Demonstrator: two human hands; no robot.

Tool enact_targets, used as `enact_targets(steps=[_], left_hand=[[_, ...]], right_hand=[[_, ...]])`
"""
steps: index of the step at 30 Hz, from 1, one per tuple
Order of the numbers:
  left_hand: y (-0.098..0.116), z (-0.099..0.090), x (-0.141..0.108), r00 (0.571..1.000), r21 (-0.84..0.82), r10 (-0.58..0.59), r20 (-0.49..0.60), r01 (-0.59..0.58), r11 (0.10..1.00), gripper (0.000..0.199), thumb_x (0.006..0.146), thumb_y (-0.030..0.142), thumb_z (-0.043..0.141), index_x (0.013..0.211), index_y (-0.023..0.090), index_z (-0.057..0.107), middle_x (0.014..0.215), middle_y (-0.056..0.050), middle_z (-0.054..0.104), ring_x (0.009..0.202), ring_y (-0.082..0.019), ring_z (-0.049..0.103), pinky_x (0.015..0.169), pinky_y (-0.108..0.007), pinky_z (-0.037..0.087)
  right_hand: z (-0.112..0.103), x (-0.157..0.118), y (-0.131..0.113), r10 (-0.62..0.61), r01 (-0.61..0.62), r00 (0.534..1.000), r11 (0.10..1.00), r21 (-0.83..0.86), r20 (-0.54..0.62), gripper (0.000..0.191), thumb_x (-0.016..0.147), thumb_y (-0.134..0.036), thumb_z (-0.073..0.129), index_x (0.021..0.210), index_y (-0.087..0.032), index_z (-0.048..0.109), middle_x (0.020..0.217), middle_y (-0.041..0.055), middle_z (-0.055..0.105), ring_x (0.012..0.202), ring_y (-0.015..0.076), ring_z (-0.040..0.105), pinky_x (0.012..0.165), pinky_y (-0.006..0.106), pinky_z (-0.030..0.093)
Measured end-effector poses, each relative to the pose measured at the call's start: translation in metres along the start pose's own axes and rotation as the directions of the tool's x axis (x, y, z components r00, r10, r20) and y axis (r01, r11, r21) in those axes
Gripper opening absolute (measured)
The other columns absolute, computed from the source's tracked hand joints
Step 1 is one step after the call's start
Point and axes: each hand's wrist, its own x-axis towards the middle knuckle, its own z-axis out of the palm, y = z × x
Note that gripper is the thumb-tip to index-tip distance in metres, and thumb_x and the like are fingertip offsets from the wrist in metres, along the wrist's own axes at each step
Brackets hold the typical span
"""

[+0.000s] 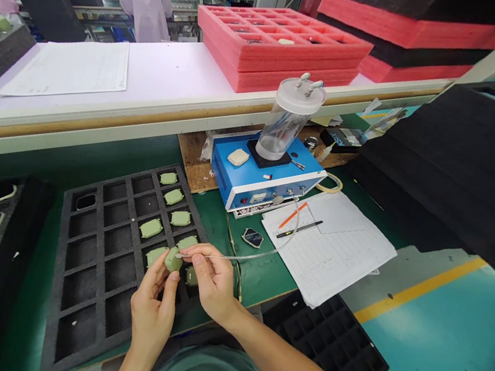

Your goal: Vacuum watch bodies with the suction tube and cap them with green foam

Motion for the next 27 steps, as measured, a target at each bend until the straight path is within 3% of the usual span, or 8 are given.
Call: enact_targets(steps=[27], left_hand=[[0.001,-0.0005,-0.0004,1.0,0.024,0.022,0.005,-0.022,0.999,0.048,0.094,0.047,0.066,0.134,0.02,0.063,0.132,-0.014,0.07,0.119,-0.027,0.07,0.099,-0.038,0.06]], right_hand=[[0.0007,0.0013,-0.0041,-0.008,0.008,1.0,1.0,-0.01,0.003,0.022,0.104,-0.034,0.054,0.101,-0.021,0.072,0.098,0.0081,0.074,0.091,0.0193,0.073,0.082,0.033,0.064]])
